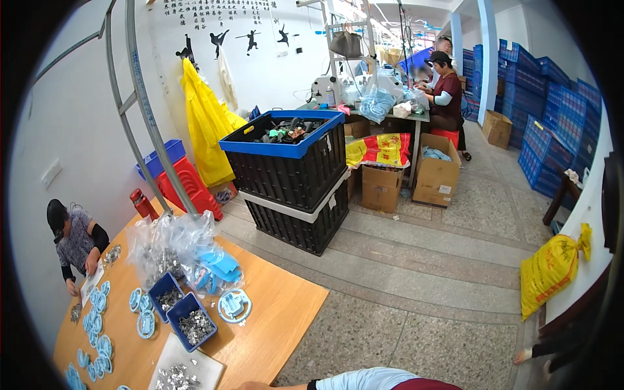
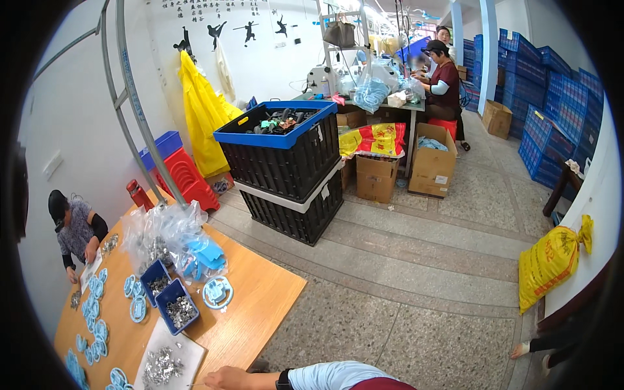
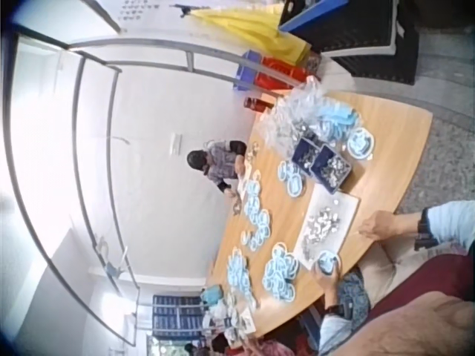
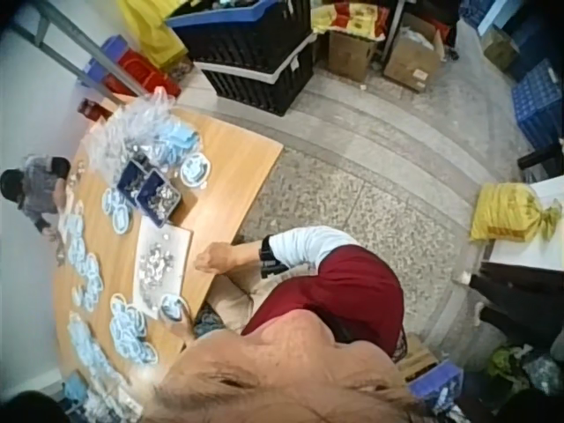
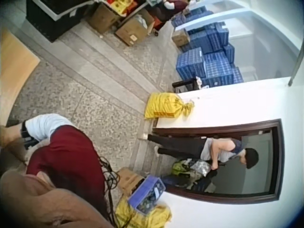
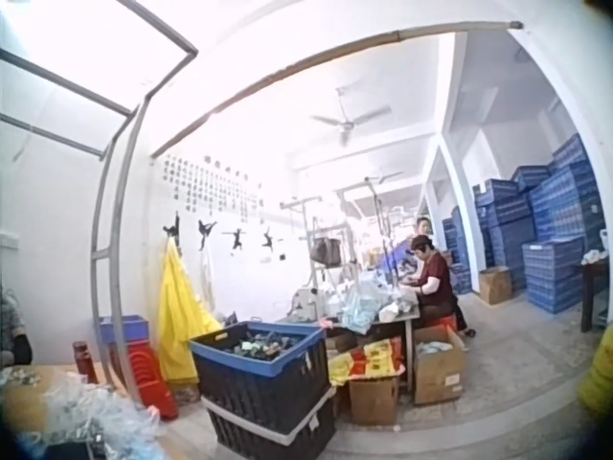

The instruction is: The recorder assembles small metal components into blue plastic ring-shaped housings at a factory table.

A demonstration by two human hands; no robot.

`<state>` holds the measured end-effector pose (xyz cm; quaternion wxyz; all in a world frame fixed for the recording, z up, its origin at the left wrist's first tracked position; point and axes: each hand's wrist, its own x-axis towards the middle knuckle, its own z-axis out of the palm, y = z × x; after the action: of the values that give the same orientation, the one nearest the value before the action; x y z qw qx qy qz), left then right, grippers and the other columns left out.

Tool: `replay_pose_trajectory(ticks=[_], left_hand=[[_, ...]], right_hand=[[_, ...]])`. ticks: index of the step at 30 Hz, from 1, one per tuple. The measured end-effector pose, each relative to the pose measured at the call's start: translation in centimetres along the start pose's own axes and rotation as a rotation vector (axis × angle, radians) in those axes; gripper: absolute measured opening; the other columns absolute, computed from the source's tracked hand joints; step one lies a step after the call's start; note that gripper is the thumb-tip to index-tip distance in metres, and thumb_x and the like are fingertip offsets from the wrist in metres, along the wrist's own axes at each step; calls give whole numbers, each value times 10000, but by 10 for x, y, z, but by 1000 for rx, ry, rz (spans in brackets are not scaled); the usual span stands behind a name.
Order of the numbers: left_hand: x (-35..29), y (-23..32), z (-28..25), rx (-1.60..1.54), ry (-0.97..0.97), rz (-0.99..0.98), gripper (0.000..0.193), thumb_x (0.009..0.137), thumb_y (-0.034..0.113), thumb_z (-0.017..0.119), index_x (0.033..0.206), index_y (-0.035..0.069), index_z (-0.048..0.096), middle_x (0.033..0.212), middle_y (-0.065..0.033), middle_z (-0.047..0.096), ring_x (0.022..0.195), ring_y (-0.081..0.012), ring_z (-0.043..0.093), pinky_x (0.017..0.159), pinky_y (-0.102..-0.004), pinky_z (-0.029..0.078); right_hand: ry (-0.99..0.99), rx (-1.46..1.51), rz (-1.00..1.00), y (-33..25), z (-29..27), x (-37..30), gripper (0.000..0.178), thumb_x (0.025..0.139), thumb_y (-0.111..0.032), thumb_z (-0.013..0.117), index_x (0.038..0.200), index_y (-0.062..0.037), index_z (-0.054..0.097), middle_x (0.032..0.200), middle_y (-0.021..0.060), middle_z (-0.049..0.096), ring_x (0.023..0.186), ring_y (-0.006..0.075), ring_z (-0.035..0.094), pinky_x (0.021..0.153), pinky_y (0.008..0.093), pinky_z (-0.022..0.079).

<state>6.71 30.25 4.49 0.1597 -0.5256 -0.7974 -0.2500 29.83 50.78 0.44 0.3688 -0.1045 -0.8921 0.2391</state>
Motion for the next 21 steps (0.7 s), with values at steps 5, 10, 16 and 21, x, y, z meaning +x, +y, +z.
replay_pose_trajectory(ticks=[5, 10, 16, 21], left_hand=[[-4, -4, -1, -39, -14, -47, 675, 698, 314, 738, 1186, -77, 486, 1170, -284, 496, 1083, -419, 470, 943, -456, 384], [-2, 2, -1, -29, -12, -52, 681, 696, 326, 743, 1187, -67, 484, 1166, -269, 491, 1076, -402, 476, 934, -451, 389], [-2, 2, 4, -59, 28, -21, 676, 669, 292, 767, 1186, -48, 494, 1158, -239, 505, 1061, -373, 494, 921, -427, 407], [-5, 1, -5, -94, 81, -64, 683, 647, 226, 776, 1212, -22, 485, 1168, -222, 512, 1069, -363, 499, 930, -417, 410]], right_hand=[[5, 29, 10, -3, 5, 1, 113, 839, -232, 505, 795, -128, 508, 691, 75, 534, 553, 263, 561, 488, 384, 462], [49, -15, -13, -7, 0, 2, 100, 825, -221, 511, 790, -128, 514, 682, 65, 533, 544, 246, 561, 482, 373, 459], [-63, -73, -61, -8, -14, 0, 108, 776, -210, 517, 777, -103, 535, 679, 58, 516, 543, 228, 550, 472, 360, 449], [-8, -97, -229, -17, -30, 9, 135, 733, -225, 522, 761, -93, 528, 672, 47, 500, 598, 202, 556, 489, 339, 449]])
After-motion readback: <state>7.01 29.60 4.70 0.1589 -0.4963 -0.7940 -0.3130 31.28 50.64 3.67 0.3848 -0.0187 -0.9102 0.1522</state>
